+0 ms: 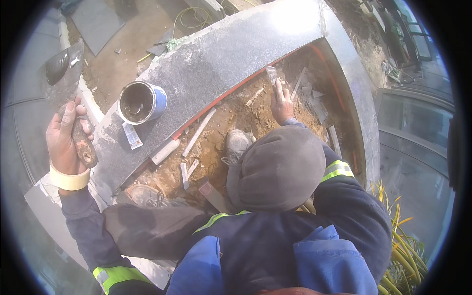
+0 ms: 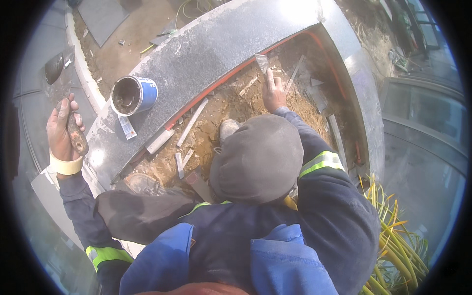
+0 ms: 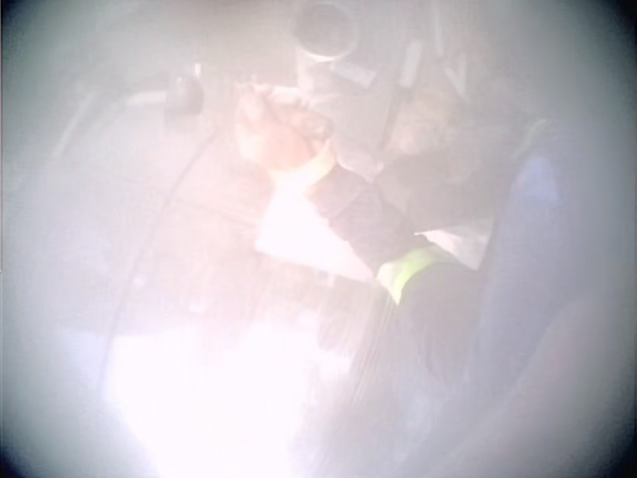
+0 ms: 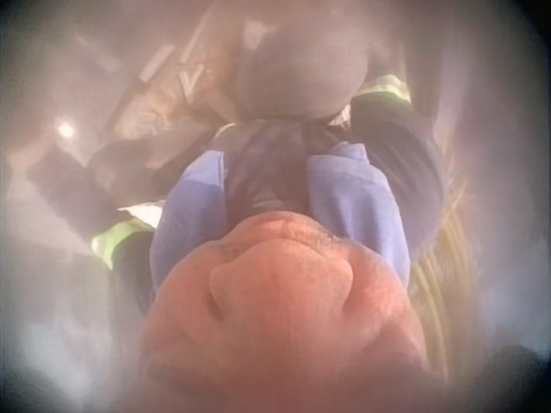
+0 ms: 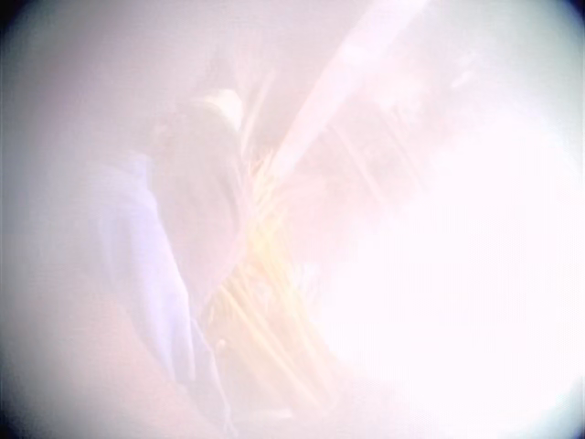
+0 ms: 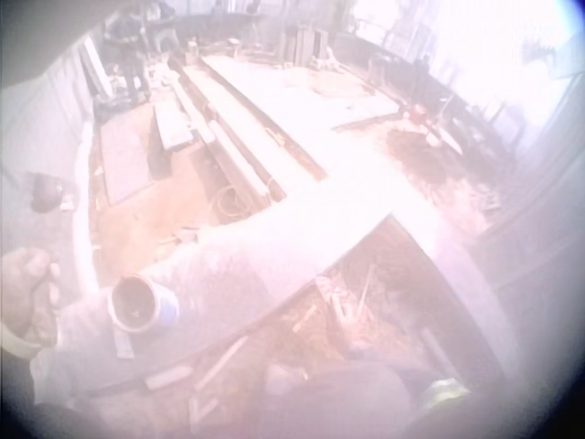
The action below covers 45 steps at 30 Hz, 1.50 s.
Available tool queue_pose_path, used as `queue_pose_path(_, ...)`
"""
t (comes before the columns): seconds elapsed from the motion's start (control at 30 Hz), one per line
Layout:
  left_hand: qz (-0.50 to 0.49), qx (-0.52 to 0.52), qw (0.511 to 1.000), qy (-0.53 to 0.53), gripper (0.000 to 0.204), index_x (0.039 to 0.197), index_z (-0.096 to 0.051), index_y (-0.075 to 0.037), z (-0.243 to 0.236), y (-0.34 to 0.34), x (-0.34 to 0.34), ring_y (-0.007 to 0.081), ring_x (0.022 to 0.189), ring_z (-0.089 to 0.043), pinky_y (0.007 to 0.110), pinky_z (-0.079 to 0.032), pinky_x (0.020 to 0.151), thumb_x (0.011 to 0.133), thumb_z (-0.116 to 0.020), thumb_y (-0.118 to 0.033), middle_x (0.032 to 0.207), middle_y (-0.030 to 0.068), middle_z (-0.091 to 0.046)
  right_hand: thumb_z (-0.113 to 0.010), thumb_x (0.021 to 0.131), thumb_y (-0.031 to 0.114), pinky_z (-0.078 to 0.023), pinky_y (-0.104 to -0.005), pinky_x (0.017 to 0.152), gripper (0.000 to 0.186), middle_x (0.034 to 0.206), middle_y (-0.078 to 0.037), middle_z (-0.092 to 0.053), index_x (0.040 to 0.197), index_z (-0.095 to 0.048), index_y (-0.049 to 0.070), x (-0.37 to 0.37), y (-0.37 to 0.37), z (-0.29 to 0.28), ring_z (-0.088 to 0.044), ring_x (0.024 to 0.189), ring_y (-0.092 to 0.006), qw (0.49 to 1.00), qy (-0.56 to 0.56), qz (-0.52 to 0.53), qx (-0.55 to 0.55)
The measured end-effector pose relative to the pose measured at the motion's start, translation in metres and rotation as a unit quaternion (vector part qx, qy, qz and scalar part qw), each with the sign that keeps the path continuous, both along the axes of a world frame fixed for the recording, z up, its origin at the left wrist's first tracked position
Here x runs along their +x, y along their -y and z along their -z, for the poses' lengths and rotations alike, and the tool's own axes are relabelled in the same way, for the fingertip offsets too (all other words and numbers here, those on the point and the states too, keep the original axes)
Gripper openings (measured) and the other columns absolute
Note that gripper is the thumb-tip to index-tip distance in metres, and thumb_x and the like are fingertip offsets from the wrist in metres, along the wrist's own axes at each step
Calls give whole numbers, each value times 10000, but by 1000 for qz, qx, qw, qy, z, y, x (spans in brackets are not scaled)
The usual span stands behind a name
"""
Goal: The person applies adhesive to a curved stone surface using a small brush and a tube of adhesive. They repeatedly dip the brush into a can, apply the substance along a seam, and smooth it with their fingers.
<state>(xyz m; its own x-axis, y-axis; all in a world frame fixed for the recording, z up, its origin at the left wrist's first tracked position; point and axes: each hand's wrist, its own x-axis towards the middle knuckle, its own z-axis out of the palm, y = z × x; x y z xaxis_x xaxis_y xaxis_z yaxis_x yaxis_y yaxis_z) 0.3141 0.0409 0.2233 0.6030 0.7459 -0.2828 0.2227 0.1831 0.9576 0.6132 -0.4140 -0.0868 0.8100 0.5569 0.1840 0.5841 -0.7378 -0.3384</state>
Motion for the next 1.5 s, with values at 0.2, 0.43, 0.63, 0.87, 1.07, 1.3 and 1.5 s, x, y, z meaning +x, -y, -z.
queue_pose_path(0.2,-6,23,999,-28,431,1272,-558,81,-6,7,-8,92,628,-598,219,-498,513,1016,-663,-249,936,46,-653,-631,987,199,-523,-464,883,587,1140,-198,-603,1518,-430,52,17,6,-38,-641,1024,-386,991,-22,11,132)
queue_pose_path(0.43,5,33,999,-31,388,1248,-573,53,0,12,-3,92,610,-588,224,-491,504,1025,-646,-256,926,39,-638,-575,976,341,-488,-478,996,561,1238,-259,-636,1440,-531,28,154,-8,-59,-615,1167,-407,957,-44,273,89)
queue_pose_path(0.63,-30,59,996,-62,392,1264,-568,53,6,7,-21,80,624,-585,223,-469,505,1035,-630,-259,936,34,-630,-551,976,291,-503,-465,998,486,1272,-272,-652,1358,-606,-5,201,-12,-122,-646,1162,-404,967,5,254,-15)
queue_pose_path(0.87,-17,67,995,-66,391,1273,-560,51,12,3,-9,75,629,-579,223,-467,510,1037,-627,-254,940,31,-627,-548,1018,197,-562,-473,813,459,1059,-248,-674,1429,-534,-7,1,-69,-192,-704,905,-372,883,-181,-431,34)
queue_pose_path(1.07,-15,56,998,-39,390,1278,-550,51,5,-6,-11,71,626,-577,214,-466,511,1044,-618,-253,944,32,-625,-609,995,261,-530,-465,890,458,1088,-248,-682,1322,-552,-54,150,-70,-240,-676,989,-400,962,180,39,202)
queue_pose_path(1.3,-35,40,998,-32,398,1268,-551,60,11,-12,-17,73,621,-583,216,-471,506,1040,-625,-259,939,35,-622,-569,1003,303,-518,-522,879,407,1121,-268,-636,1201,-521,-50,150,19,-45,-651,1004,-442,970,-76,177,-148)
queue_pose_path(1.5,-58,52,995,-56,379,1256,-561,40,5,-8,-26,77,611,-584,220,-477,493,1036,-631,-260,923,35,-621,-592,990,312,-535,-523,849,375,1066,-244,-656,1205,-528,11,188,-4,-77,-664,1013,-455,978,80,192,-15)
